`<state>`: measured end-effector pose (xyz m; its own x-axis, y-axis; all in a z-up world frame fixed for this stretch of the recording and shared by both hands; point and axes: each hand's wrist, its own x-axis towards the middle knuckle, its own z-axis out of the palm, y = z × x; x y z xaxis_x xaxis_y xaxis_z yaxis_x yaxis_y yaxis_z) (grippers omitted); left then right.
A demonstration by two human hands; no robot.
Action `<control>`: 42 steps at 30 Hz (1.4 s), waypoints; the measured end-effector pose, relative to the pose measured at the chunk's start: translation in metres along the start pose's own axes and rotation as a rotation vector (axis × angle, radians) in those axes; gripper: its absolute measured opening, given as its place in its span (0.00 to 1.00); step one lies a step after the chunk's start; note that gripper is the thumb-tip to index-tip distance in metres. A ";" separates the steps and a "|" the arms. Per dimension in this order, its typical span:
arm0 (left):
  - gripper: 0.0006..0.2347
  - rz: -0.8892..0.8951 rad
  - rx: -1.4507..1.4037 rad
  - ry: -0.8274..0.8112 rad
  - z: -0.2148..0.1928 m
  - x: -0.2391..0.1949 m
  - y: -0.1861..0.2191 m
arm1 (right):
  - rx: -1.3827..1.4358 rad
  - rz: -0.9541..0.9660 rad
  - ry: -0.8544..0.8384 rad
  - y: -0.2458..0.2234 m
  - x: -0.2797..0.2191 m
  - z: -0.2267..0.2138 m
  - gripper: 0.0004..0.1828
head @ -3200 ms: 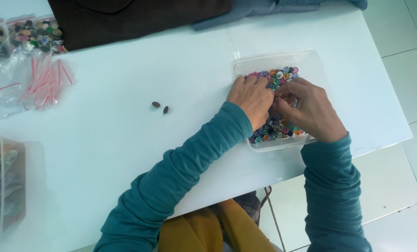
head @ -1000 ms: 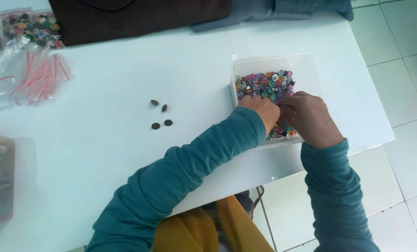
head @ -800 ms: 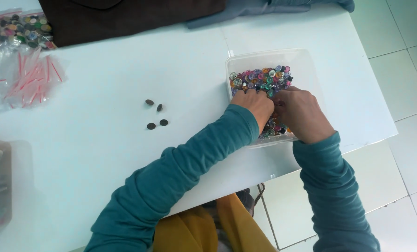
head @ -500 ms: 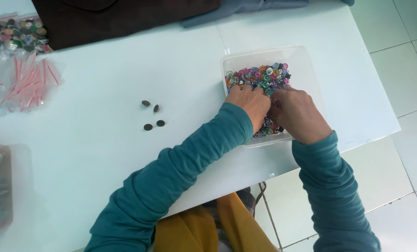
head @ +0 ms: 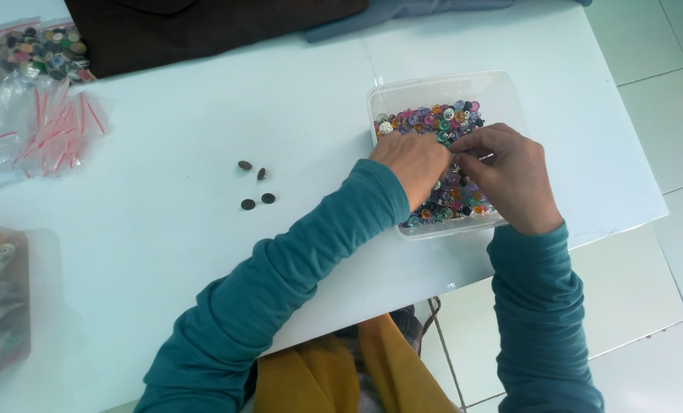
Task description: Sorting small buttons from a container and placing them into individual plastic zip-lock bags
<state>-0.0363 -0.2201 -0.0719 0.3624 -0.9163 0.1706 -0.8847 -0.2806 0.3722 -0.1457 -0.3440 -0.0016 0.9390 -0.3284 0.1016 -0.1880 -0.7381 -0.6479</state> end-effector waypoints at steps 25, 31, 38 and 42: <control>0.07 -0.154 -0.390 -0.038 -0.077 -0.030 0.015 | 0.062 -0.028 0.104 -0.012 -0.005 -0.003 0.17; 0.08 -0.092 -0.193 0.245 -0.063 -0.029 0.022 | 0.145 0.006 0.148 -0.012 -0.005 -0.002 0.17; 0.07 -0.075 0.098 -0.702 -0.058 -0.013 0.053 | 0.116 0.084 0.046 -0.012 -0.004 -0.003 0.19; 0.06 -0.176 0.116 -0.672 -0.061 0.004 0.042 | 0.110 0.042 0.045 -0.010 -0.004 -0.004 0.19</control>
<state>-0.0540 -0.2180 0.0003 0.2762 -0.8223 -0.4975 -0.8689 -0.4349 0.2365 -0.1492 -0.3378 0.0077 0.9164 -0.3862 0.1050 -0.1922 -0.6547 -0.7310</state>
